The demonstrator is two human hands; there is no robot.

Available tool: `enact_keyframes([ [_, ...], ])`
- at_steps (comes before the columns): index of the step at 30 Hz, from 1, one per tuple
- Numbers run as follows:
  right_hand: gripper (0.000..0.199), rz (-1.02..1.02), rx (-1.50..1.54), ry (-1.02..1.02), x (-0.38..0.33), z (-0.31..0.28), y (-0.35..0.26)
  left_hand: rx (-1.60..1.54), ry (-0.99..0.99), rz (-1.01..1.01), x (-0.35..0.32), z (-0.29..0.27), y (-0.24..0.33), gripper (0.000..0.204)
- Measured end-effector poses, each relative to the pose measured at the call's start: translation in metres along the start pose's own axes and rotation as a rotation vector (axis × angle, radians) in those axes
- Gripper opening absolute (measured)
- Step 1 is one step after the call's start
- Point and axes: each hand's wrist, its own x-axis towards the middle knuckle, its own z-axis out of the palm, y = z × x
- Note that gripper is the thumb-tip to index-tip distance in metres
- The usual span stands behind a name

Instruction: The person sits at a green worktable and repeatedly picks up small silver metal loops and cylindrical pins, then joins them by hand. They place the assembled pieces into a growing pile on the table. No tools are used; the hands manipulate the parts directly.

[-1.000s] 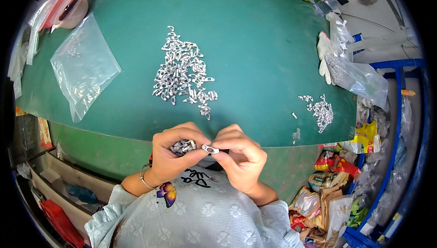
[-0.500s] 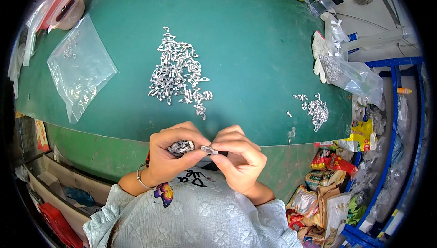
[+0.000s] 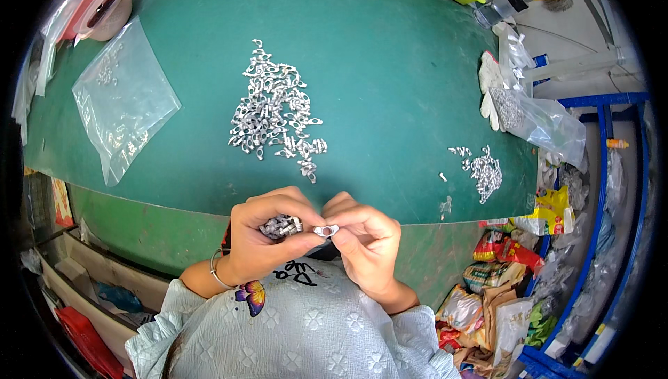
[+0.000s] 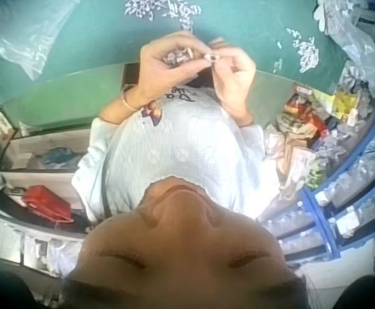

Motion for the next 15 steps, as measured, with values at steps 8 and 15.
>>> enact_keyframes([
  [8, 0.017, 0.089, 0.159, -0.031, 0.0009, 0.0007, -0.0008, 0.008, 0.001, 0.003, 0.0009, 0.0009, 0.0025, 0.017],
  [15, 0.015, 0.102, 0.187, -0.040, 0.0015, 0.0016, -0.0015, 0.006, -0.002, 0.012, 0.0012, 0.0011, 0.0027, 0.017],
])
